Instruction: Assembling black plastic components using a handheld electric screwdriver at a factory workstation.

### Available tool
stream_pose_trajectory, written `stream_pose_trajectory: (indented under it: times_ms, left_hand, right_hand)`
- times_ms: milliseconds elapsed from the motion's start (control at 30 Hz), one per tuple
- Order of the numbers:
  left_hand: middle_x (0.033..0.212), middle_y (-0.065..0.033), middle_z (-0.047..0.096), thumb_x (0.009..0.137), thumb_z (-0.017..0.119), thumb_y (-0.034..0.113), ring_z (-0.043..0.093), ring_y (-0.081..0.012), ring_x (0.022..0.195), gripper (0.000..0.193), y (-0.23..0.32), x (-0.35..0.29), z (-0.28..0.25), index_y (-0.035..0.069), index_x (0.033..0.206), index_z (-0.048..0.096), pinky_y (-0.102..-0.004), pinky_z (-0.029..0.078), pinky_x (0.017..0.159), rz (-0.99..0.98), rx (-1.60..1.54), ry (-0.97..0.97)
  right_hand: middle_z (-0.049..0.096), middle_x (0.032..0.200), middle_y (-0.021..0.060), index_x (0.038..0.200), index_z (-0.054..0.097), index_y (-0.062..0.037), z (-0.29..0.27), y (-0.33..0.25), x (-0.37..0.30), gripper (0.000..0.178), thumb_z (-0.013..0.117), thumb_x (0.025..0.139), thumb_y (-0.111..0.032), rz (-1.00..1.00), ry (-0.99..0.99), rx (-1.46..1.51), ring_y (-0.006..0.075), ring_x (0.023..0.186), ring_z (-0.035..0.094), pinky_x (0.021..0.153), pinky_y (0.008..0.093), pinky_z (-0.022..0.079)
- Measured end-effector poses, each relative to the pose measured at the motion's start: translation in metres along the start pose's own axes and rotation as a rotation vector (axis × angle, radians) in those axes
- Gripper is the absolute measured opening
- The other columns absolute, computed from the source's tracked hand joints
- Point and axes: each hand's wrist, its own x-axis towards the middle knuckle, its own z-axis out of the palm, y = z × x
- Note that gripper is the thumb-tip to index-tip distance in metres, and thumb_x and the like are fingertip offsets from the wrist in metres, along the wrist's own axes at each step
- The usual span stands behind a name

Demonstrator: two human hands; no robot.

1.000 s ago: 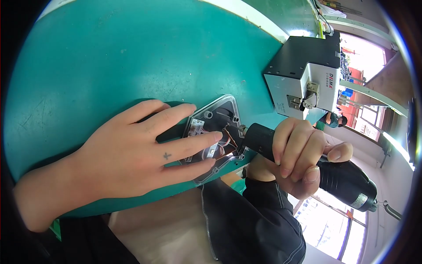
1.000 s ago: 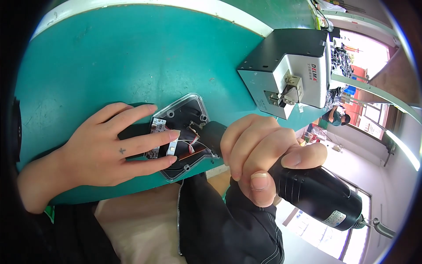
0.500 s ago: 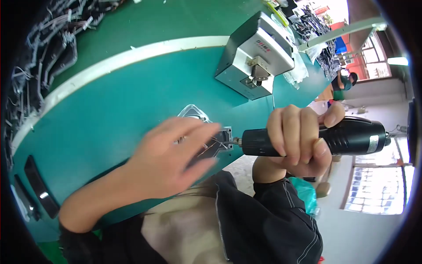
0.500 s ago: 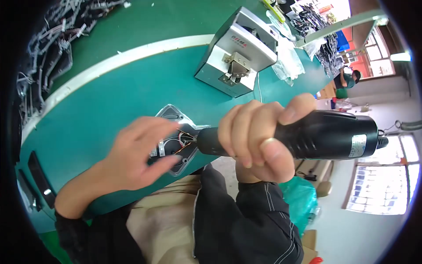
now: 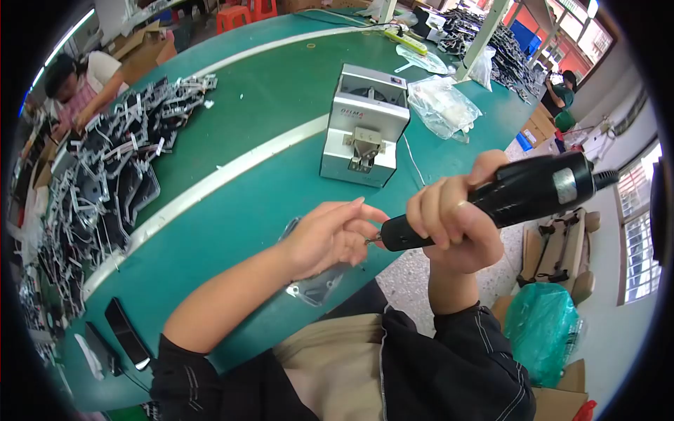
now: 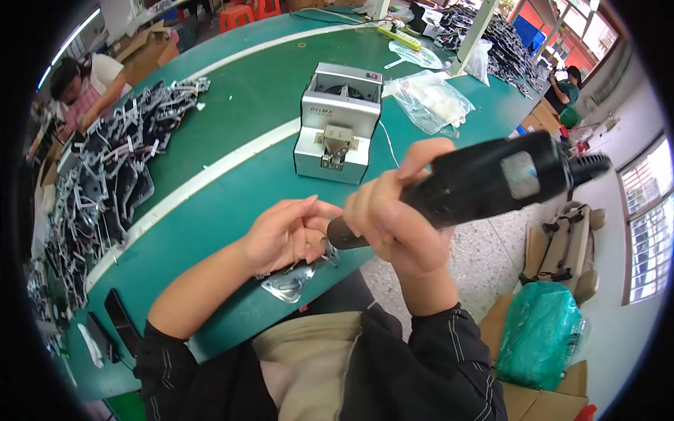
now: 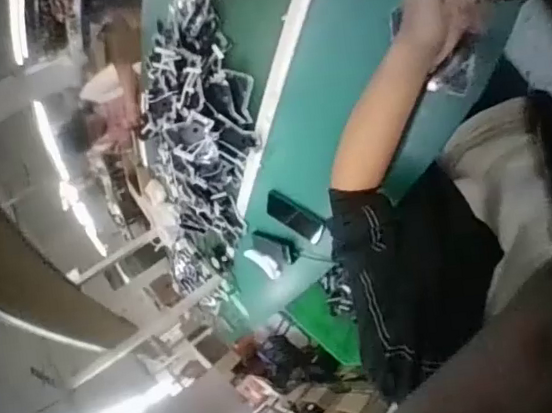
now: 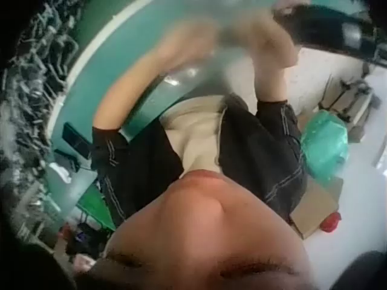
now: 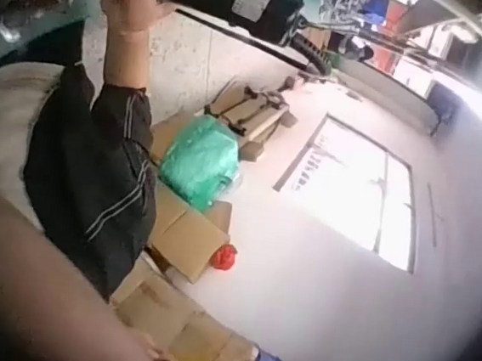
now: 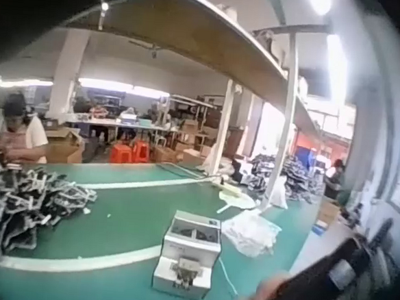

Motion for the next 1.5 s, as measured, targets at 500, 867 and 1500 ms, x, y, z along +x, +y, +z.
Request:
stream_pose_trajectory:
  times_ms: [500, 867, 1500]
  left_hand:
    - [0.070, -0.0040, 0.062, 0.103, 0.058, 0.029, 0.054, -0.0129, 0.058, 0.030, 0.100, 0.068, -0.007, 0.003, 0.092, 0.069, -0.0303, 0.042, 0.054, 0.601, 1.290, 0.490]
    - [0.137, -0.0241, 0.055, 0.083, 0.075, 0.023, 0.055, -0.0447, 0.122, 0.044, 0.074, 0.038, -0.040, 0.007, 0.123, 0.066, -0.0526, 0.047, 0.099, 1.033, 1.999, 0.442]
    - [0.132, -0.0200, 0.060, 0.072, 0.081, 0.047, 0.058, -0.0430, 0.116, 0.063, -0.023, -0.085, -0.098, 0.004, 0.117, 0.069, -0.0526, 0.046, 0.095, 0.730, 1.951, 0.238]
  right_hand:
    - [0.051, 0.066, 0.0047, 0.145, 0.033, -0.0060, -0.072, -0.001, 0.100, 0.060, 0.060, 0.092, -0.012, -0.069, 0.033, -0.133, 0.0171, 0.058, 0.053, 0.063, 0.0355, 0.045]
    - [0.069, 0.082, 0.0094, 0.115, 0.051, -0.0006, -0.081, 0.042, 0.113, 0.046, 0.080, 0.079, 0.003, 0.067, -0.019, -0.361, 0.0157, 0.068, 0.067, 0.067, 0.0310, 0.056]
    - [0.058, 0.068, 0.0039, 0.098, 0.052, -0.0037, -0.077, 0.074, 0.096, 0.030, 0.078, 0.082, -0.003, 0.087, 0.279, -0.717, 0.0131, 0.052, 0.058, 0.050, 0.0310, 0.048]
